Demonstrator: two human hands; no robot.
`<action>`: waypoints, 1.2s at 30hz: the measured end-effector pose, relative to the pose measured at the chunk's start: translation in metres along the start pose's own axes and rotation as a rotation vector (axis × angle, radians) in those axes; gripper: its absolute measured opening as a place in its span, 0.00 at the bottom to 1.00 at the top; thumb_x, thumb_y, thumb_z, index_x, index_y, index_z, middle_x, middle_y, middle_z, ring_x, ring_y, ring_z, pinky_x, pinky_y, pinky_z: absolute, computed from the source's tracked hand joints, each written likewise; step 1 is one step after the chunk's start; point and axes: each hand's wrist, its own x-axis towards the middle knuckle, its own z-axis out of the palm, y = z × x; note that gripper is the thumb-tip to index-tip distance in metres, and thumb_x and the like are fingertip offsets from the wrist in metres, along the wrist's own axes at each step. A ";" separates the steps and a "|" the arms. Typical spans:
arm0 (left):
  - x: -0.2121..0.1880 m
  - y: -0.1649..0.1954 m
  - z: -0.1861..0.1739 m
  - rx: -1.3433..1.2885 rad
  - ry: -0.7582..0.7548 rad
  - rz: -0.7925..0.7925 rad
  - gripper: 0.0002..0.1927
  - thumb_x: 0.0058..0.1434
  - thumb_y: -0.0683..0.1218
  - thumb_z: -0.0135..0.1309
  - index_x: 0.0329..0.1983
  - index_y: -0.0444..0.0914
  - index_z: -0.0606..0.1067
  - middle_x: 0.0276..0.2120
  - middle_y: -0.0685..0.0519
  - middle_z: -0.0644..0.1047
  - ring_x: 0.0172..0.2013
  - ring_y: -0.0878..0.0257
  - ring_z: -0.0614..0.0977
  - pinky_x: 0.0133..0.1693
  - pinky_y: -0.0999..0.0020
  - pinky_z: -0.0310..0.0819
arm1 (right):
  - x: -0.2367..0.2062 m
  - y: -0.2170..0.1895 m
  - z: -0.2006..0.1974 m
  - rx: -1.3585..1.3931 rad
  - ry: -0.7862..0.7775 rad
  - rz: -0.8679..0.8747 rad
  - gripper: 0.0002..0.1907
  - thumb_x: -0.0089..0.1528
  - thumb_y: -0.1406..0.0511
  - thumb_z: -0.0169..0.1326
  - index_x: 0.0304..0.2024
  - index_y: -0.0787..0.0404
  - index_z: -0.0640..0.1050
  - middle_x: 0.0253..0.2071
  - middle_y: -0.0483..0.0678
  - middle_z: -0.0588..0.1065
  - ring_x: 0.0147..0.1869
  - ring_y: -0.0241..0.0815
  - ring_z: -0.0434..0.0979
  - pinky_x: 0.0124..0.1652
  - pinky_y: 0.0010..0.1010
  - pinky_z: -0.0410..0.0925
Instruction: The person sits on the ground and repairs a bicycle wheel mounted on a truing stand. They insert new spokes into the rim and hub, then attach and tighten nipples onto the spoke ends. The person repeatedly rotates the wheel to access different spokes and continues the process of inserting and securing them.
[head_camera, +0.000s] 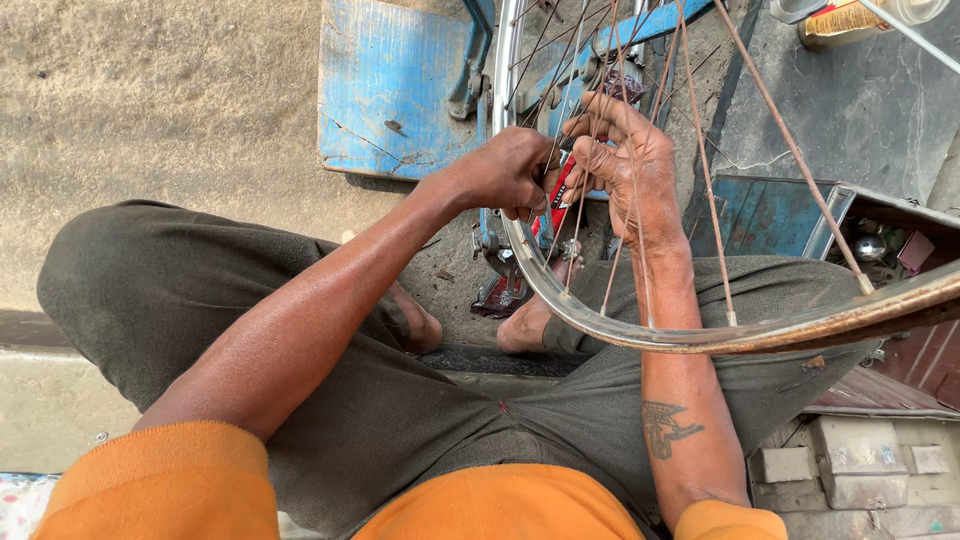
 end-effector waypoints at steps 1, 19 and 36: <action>0.015 -0.001 0.004 -0.011 -0.001 -0.004 0.06 0.52 0.34 0.60 0.29 0.33 0.74 0.20 0.47 0.80 0.20 0.61 0.85 0.22 0.70 0.84 | 0.007 0.005 -0.013 -0.014 0.011 -0.012 0.35 0.61 0.64 0.66 0.65 0.75 0.68 0.47 0.57 0.78 0.33 0.36 0.82 0.26 0.28 0.78; 0.105 -0.028 0.023 -0.024 -0.020 0.009 0.06 0.53 0.32 0.59 0.28 0.33 0.74 0.20 0.46 0.80 0.20 0.61 0.86 0.21 0.69 0.84 | 0.044 0.045 -0.087 0.015 0.032 -0.013 0.35 0.61 0.64 0.66 0.65 0.76 0.69 0.48 0.58 0.78 0.34 0.37 0.82 0.28 0.28 0.78; 0.115 -0.037 0.050 -0.078 -0.006 0.010 0.07 0.54 0.33 0.59 0.34 0.32 0.72 0.24 0.45 0.81 0.23 0.59 0.87 0.24 0.68 0.83 | 0.037 0.059 -0.113 0.023 -0.002 -0.009 0.33 0.61 0.66 0.65 0.64 0.76 0.69 0.46 0.59 0.78 0.32 0.39 0.82 0.25 0.30 0.78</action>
